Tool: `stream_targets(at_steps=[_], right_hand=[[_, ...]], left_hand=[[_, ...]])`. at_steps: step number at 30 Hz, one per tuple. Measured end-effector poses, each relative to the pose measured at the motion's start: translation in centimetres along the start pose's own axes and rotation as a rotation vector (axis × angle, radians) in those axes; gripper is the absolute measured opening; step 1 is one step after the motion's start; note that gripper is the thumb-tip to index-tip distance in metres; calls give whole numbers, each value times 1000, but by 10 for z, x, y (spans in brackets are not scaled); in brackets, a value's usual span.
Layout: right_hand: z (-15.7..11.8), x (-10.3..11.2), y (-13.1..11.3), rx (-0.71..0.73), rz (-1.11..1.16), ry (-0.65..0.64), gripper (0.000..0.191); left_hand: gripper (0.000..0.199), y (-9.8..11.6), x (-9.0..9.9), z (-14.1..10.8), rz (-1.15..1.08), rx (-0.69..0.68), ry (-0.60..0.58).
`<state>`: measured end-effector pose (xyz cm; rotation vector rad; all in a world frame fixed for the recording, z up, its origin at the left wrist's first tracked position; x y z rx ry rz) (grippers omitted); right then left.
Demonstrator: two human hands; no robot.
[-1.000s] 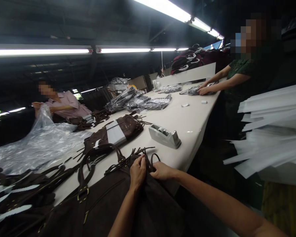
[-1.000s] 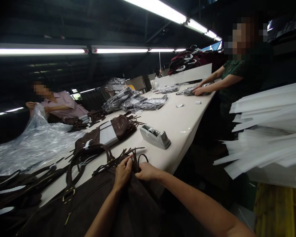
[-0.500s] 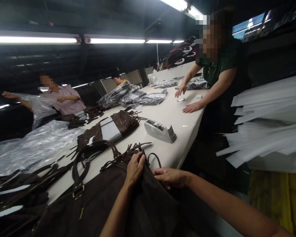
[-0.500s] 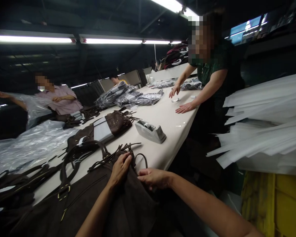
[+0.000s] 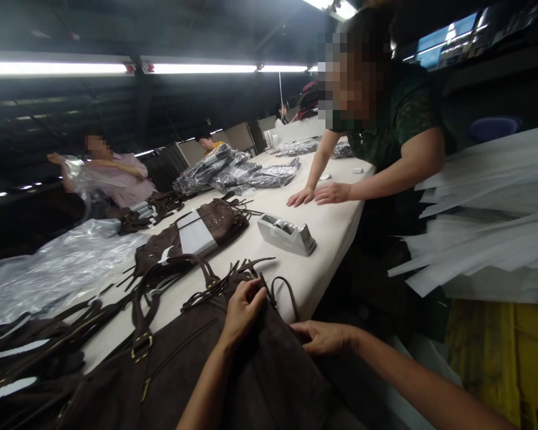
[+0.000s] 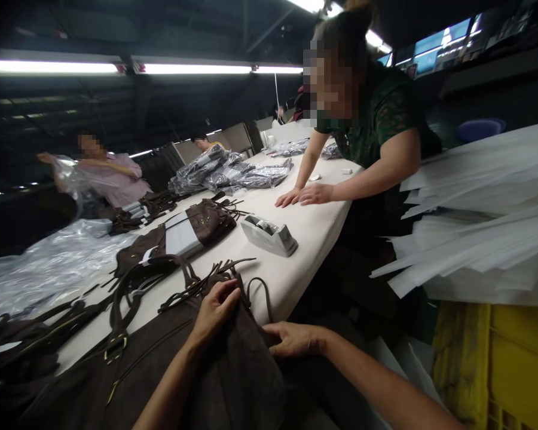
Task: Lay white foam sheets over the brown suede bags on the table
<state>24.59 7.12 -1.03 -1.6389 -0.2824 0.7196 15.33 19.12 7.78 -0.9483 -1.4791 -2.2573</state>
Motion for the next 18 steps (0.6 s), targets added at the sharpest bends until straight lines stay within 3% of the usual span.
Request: stream_targets(at_steps=[5, 10, 13, 18], right_hand=[[17, 1, -19, 107, 118, 276, 37], [54, 56, -70, 76, -386, 547, 20], [72, 79, -86, 69, -499, 604, 29], [66, 81, -78, 5, -489, 559, 25]], left_hand=[[40, -1, 1, 9, 89, -40, 5], [41, -25, 15, 38, 184, 23, 70], [44, -32, 20, 42, 236, 40, 96], [48, -20, 16, 28, 266, -20, 82]])
Point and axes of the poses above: each hand's wrist, its own z-axis towards the middle knuckle, its own x-axis out of the back of the hand, y = z × x, the point moved 9 cm from there along z, towards the middle knuckle, and after that the axes turned 2 degrees about y, right-handed, at the moved point
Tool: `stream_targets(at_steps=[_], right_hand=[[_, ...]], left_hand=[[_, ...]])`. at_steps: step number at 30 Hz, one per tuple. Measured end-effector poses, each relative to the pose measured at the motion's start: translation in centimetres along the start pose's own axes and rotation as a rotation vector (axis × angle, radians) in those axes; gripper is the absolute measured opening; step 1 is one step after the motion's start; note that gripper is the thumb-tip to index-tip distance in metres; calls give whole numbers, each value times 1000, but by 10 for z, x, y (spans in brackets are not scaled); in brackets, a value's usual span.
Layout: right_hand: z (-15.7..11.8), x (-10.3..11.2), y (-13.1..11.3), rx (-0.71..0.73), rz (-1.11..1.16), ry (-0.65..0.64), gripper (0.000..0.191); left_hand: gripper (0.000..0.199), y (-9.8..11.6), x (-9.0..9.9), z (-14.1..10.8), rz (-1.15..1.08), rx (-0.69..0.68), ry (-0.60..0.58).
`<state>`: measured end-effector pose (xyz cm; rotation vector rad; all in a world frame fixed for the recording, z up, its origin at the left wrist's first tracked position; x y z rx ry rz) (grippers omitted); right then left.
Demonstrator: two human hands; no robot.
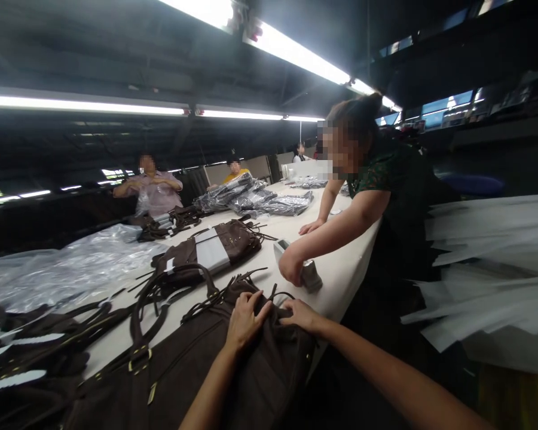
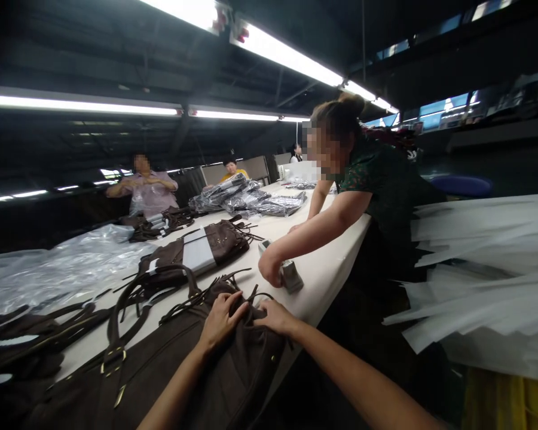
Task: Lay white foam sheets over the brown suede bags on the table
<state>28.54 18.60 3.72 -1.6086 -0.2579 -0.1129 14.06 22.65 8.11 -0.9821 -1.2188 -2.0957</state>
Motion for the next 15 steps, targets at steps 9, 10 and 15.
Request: stream_targets(at_steps=[9, 10, 15], right_hand=[[-51, -18, 14, -297, 632, -417, 27], [-52, -21, 16, -301, 658, -403, 28], [-47, -30, 26, -264, 672, -296, 32]], left_hand=[[45, 0, 2, -3, -31, -36, 1], [44, 0, 3, -3, -31, -43, 3], [46, 1, 4, -5, -11, -66, 8]])
Point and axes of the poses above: each hand's wrist, its own z-axis towards the middle knuckle, its own x-axis out of the back of the hand, y = z × x, the point moved 9 cm from there along z, towards the middle knuckle, and after that the axes turned 2 degrees about y, right-handed, at the moved point
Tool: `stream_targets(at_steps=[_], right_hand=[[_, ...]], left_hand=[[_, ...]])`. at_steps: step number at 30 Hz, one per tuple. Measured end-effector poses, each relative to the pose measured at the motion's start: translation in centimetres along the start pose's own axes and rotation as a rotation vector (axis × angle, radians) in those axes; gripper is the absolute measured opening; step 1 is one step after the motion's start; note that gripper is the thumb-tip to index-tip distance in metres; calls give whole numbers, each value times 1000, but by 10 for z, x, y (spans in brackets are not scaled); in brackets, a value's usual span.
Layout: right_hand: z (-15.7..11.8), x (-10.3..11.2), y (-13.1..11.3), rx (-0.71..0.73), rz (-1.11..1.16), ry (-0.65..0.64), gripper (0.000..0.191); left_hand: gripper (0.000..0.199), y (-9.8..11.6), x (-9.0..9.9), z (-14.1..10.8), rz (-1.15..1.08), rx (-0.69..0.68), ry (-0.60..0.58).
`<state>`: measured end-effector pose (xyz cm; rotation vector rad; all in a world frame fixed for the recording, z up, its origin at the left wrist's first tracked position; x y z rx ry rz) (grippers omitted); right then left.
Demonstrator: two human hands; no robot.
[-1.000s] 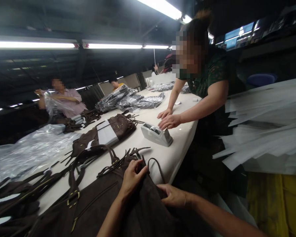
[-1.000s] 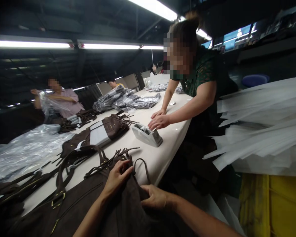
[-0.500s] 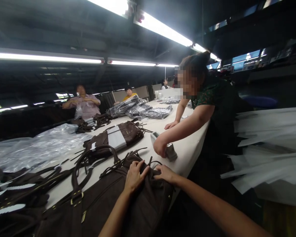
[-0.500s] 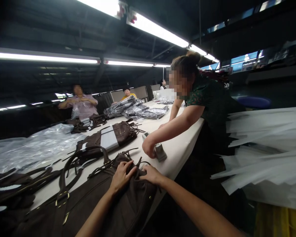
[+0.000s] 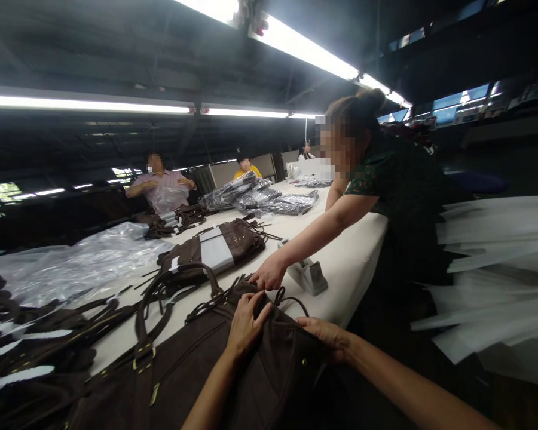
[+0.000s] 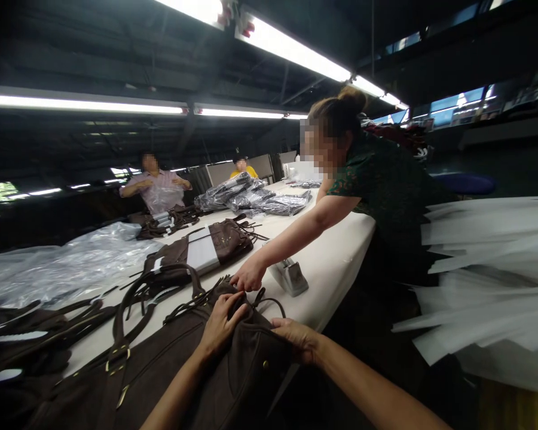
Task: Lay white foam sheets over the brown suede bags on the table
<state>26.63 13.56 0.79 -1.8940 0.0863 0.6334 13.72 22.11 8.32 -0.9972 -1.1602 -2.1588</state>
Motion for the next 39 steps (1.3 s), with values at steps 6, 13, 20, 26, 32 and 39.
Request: stream_targets(at_steps=[6, 13, 20, 26, 32, 39], right_hand=[[-2, 8, -30, 252, -787, 162, 27], [3, 19, -10, 136, -454, 207, 36], [-5, 6, 0, 174, -360, 104, 44], [-24, 3, -42, 252, -1143, 161, 18], [-29, 7, -95, 386, -1104, 286, 10], [42, -14, -86, 406, -548, 190, 14]], left_hand=[[53, 6, -3, -12, 83, -13, -18], [49, 12, -16, -22, 215, -14, -196], [57, 14, -22, -26, 365, -24, -225], [58, 9, -33, -31, 490, -55, -258], [62, 10, -39, -30, 569, -83, -288], [64, 15, -45, -29, 651, -94, -342]])
Point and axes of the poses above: each hand's wrist, its own z-axis towards the middle knuckle, its own x-axis out of the back of the hand, y = z × x, the point moved 9 cm from there along z, towards the middle knuckle, and after that the axes turned 2 degrees about y, right-handed, at the moved point
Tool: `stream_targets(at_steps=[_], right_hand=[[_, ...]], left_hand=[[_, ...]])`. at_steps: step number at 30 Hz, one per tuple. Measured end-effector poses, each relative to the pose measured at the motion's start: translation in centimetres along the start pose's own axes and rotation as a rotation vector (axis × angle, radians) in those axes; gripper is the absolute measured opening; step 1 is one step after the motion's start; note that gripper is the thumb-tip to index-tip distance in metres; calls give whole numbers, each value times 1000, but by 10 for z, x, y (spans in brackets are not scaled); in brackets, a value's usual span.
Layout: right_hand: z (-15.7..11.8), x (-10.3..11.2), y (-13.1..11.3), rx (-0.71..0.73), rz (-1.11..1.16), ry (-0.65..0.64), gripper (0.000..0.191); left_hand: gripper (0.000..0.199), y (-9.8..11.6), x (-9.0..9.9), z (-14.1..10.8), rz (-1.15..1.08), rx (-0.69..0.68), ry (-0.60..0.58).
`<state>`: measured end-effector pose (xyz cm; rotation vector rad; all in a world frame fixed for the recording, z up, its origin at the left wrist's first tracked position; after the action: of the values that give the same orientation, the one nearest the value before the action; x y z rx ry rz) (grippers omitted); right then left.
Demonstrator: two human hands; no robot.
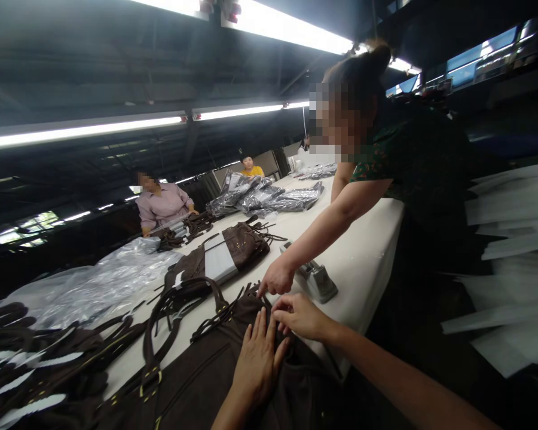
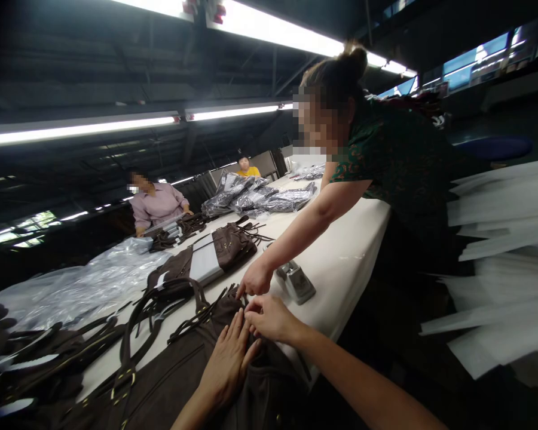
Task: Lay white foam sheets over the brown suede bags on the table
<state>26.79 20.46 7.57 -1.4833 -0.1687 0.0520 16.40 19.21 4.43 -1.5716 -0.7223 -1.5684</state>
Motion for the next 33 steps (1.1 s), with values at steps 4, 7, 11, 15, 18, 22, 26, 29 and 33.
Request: stream_targets(at_steps=[4, 7, 11, 15, 18, 22, 26, 29, 33], right_hand=[[22, -15, 26, -101, -58, 76, 23], [35, -15, 32, -109, -158, 91, 21], [57, -12, 31, -100, -248, 87, 22], [83, -14, 42, -151, -245, 99, 16], [97, -19, 54, -214, -228, 109, 14], [105, -18, 54, -183, -254, 185, 12], [109, -20, 49, -85, -240, 218, 6], [116, -25, 48, -19, -225, 181, 3], [123, -28, 40, 113, -257, 123, 14]], left_hand=[[64, 1, 2, -1, -8, -16, -5], [65, 2, 7, -3, -44, -7, 22], [64, 2, 13, -7, -91, 25, 90], [59, -3, 15, -8, -144, 69, 160], [59, -5, 16, -7, -176, 77, 185], [60, -7, 16, -6, -195, 84, 191], [61, -8, 14, -5, -203, 84, 175], [59, -8, 16, -5, -213, 83, 186], [59, -9, 17, -5, -230, 94, 178]])
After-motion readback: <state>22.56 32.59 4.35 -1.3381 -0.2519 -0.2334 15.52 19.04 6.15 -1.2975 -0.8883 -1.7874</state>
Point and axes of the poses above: each hand's wrist, its own z-axis towards the middle knuckle, its own x-axis out of the back of the hand, y = z × x, the point moved 9 cm from there along z, towards the middle knuckle, and after that the axes turned 2 degrees about y, right-handed, at the moved point
